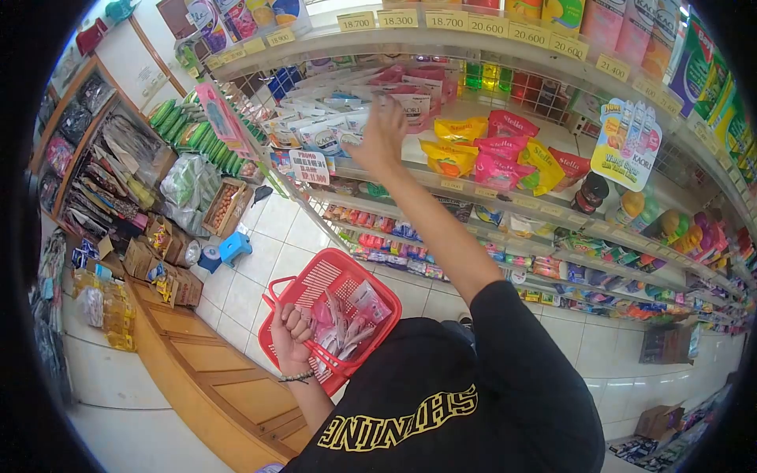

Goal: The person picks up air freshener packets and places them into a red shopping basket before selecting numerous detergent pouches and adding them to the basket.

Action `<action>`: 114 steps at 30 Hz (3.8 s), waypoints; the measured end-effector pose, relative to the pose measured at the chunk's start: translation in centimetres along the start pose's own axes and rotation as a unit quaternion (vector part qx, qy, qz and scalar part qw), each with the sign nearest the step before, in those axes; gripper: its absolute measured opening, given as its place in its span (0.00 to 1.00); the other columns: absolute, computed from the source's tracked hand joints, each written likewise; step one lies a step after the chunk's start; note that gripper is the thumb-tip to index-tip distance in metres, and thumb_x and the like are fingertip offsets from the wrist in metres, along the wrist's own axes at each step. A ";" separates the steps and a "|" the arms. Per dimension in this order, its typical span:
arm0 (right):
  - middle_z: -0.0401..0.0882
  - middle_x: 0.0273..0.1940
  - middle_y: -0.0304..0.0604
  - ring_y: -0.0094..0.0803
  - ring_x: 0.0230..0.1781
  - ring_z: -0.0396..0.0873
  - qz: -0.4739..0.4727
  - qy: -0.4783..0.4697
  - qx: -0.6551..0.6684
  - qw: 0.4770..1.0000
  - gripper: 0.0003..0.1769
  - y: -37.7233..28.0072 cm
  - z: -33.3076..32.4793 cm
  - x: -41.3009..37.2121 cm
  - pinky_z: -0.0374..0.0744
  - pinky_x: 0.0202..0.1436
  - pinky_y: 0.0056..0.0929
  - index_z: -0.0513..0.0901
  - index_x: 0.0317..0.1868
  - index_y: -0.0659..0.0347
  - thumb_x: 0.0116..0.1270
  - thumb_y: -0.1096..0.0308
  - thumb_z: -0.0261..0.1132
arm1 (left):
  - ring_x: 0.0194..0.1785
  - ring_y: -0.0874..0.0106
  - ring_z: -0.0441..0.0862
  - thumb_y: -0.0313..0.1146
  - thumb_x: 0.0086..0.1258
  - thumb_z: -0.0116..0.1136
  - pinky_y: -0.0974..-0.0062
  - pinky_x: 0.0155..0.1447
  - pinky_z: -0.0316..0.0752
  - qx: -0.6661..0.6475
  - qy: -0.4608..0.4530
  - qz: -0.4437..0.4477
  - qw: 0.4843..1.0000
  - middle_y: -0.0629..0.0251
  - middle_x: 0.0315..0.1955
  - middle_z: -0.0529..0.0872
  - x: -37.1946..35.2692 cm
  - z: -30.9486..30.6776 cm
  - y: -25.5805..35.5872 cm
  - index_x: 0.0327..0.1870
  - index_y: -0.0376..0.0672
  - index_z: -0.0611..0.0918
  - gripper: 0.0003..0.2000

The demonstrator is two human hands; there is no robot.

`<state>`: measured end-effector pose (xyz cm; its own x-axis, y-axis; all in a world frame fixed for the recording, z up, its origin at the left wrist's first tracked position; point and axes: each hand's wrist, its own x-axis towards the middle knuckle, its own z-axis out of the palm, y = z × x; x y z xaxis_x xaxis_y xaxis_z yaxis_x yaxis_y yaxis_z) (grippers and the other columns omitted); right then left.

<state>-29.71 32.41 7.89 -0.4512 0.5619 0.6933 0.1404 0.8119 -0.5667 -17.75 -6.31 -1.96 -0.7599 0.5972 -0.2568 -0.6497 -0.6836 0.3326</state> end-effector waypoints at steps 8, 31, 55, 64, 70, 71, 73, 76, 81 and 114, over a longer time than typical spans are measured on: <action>0.74 0.63 0.57 0.54 0.68 0.70 -0.177 -0.266 -0.208 0.924 0.49 2.0 1.6 6.0 0.60 0.74 0.61 0.71 0.69 0.53 0.48 0.45 0.79 | 0.14 0.85 0.46 0.50 0.85 0.39 0.84 0.15 0.43 0.014 -0.010 -0.059 0.998 0.79 0.15 0.54 2.5 1.9 -0.1 0.28 0.51 0.68 0.21; 0.88 0.38 0.51 0.47 0.40 0.88 -0.194 -0.208 -0.156 0.946 0.10 3.1 0.7 8.1 0.83 0.45 0.47 0.89 0.39 0.55 0.60 0.74 0.63 | 0.14 0.86 0.46 0.51 0.85 0.38 0.85 0.16 0.43 0.008 -0.056 -0.113 0.992 0.81 0.15 0.54 7.3 6.0 -3.5 0.28 0.51 0.67 0.21; 0.86 0.36 0.43 0.40 0.41 0.86 -0.316 0.005 -0.149 0.937 0.09 2.6 -4.5 8.3 0.75 0.57 0.49 0.84 0.37 0.56 0.59 0.74 0.59 | 0.16 0.84 0.49 0.49 0.84 0.41 0.82 0.18 0.46 -0.026 -0.120 -0.158 0.980 0.79 0.16 0.55 15.3 7.4 -1.7 0.27 0.50 0.66 0.20; 0.80 0.32 0.35 0.32 0.38 0.80 -0.425 0.073 -0.089 0.898 0.06 -1.9 -9.7 4.4 0.71 0.42 0.36 0.80 0.35 0.54 0.55 0.73 0.63 | 0.16 0.84 0.49 0.48 0.84 0.41 0.83 0.18 0.45 -0.042 -0.127 -0.187 0.973 0.80 0.17 0.54 14.8 7.7 -1.5 0.28 0.49 0.66 0.20; 0.81 0.33 0.37 0.34 0.38 0.81 -0.369 -0.007 -0.045 0.928 0.08 -4.0 -12.5 -2.0 0.69 0.41 0.34 0.81 0.36 0.56 0.54 0.74 0.64 | 0.15 0.85 0.47 0.50 0.84 0.41 0.83 0.17 0.43 -0.037 -0.098 -0.198 0.974 0.80 0.15 0.53 14.3 7.4 -1.1 0.28 0.50 0.67 0.20; 0.82 0.33 0.40 0.38 0.38 0.82 -0.340 -0.066 -0.035 0.937 0.07 -3.9 -12.6 -3.2 0.71 0.41 0.37 0.81 0.37 0.57 0.56 0.73 0.64 | 0.15 0.85 0.47 0.49 0.84 0.41 0.83 0.17 0.43 -0.035 -0.099 -0.196 0.975 0.80 0.15 0.53 14.2 7.3 -1.0 0.28 0.50 0.67 0.20; 0.84 0.33 0.43 0.41 0.38 0.83 -0.309 -0.126 -0.026 0.943 0.06 -3.4 -12.2 -5.6 0.74 0.40 0.40 0.81 0.37 0.58 0.58 0.72 0.64 | 0.15 0.85 0.47 0.49 0.84 0.41 0.83 0.17 0.43 -0.033 -0.099 -0.195 0.975 0.80 0.16 0.53 13.8 7.1 -0.9 0.28 0.50 0.67 0.20; 0.85 0.32 0.48 0.48 0.36 0.85 -0.199 -0.225 0.016 0.954 0.06 -2.4 -11.0 -9.2 0.77 0.38 0.49 0.81 0.38 0.58 0.59 0.73 0.64 | 0.16 0.85 0.47 0.48 0.85 0.41 0.84 0.17 0.43 -0.035 -0.100 -0.199 0.974 0.80 0.16 0.54 12.9 6.9 -0.7 0.27 0.50 0.67 0.20; 0.85 0.32 0.55 0.55 0.35 0.85 -0.099 -0.346 0.010 0.933 0.10 -1.5 -8.2 -14.3 0.81 0.38 0.53 0.82 0.44 0.59 0.61 0.71 0.65 | 0.15 0.85 0.47 0.49 0.84 0.41 0.84 0.16 0.42 -0.015 -0.102 -0.181 0.978 0.80 0.15 0.54 11.9 6.9 -0.9 0.27 0.51 0.67 0.20; 0.86 0.39 0.52 0.52 0.38 0.85 -0.161 -0.190 0.113 0.962 0.11 -2.3 -9.3 -7.0 0.82 0.42 0.44 0.84 0.42 0.63 0.59 0.71 0.68 | 0.14 0.85 0.46 0.51 0.84 0.40 0.84 0.16 0.42 0.009 -0.048 -0.144 0.988 0.80 0.15 0.53 7.6 3.5 -1.0 0.28 0.51 0.67 0.21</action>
<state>-18.64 28.11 8.51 -0.7343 0.1544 0.6610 -0.2360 0.8550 -0.4618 -22.76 0.38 -1.08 -0.5370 0.8037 -0.2563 -0.8376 -0.4719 0.2751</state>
